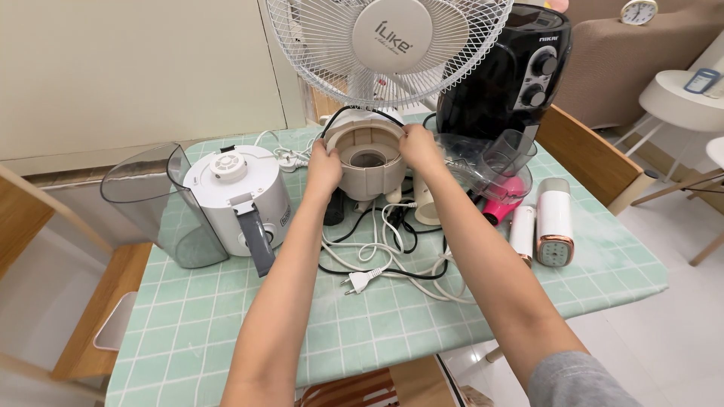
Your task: The person disassembles a juicer by removing the lid, strainer, and container, then reassembles it in reverse order. They also briefly handle a hand mixer, attaching its beaters. The actions occur on a table with other small appliances nearby.
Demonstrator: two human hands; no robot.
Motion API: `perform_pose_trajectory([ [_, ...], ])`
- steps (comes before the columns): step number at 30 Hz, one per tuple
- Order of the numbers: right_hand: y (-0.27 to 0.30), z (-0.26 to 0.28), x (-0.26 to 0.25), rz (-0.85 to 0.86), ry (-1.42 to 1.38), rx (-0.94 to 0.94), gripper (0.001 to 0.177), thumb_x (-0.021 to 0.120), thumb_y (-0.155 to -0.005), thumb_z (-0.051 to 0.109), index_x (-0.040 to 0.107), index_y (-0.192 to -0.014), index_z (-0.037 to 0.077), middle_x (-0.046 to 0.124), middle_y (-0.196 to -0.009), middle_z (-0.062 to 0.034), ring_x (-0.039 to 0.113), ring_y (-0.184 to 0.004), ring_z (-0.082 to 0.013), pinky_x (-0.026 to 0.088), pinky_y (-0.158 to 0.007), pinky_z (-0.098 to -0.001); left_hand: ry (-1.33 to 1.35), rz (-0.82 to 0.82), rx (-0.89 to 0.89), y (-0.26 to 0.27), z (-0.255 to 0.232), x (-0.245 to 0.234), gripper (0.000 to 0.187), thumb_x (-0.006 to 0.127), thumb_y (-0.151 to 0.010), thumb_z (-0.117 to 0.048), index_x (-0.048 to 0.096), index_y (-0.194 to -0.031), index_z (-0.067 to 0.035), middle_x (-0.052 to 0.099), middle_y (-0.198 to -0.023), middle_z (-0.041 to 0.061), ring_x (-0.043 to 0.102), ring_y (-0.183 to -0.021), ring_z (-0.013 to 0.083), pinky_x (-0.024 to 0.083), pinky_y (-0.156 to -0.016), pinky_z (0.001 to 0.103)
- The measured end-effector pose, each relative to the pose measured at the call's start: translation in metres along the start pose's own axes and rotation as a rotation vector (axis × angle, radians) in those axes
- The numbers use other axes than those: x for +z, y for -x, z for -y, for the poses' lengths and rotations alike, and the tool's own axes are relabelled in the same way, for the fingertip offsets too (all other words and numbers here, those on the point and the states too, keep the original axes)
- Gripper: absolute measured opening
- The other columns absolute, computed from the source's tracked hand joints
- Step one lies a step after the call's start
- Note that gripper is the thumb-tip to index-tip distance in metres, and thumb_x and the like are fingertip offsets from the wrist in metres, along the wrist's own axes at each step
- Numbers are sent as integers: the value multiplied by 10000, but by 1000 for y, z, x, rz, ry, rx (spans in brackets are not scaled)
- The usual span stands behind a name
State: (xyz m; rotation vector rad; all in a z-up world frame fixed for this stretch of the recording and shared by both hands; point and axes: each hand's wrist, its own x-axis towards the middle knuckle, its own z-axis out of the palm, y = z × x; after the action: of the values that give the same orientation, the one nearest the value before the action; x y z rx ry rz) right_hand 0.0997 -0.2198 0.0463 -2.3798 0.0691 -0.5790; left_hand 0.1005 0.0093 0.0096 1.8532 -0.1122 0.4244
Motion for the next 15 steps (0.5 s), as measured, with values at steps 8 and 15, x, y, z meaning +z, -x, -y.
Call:
perform_pose_trajectory([
  [8, 4, 3, 6, -3, -72, -14, 394, 546, -917, 148, 664, -1276, 37, 692, -1166, -275, 647, -1123, -431, 500, -982, -469, 75, 65, -112, 1, -2, -5, 500, 494, -1003, -184, 461, -1442, 53, 608, -1389, 227, 599, -1283, 322, 453, -1061, 376],
  [15, 2, -2, 13, -60, -89, -49, 364, 536, -969, 195, 679, -1260, 29, 694, -1153, -274, 644, -1118, -435, 496, -977, -469, 173, 90, -157, 0, 0, -4, 545, 483, -1017, -201, 393, -1487, 60, 556, -1438, 225, 555, -1325, 309, 427, -1080, 364],
])
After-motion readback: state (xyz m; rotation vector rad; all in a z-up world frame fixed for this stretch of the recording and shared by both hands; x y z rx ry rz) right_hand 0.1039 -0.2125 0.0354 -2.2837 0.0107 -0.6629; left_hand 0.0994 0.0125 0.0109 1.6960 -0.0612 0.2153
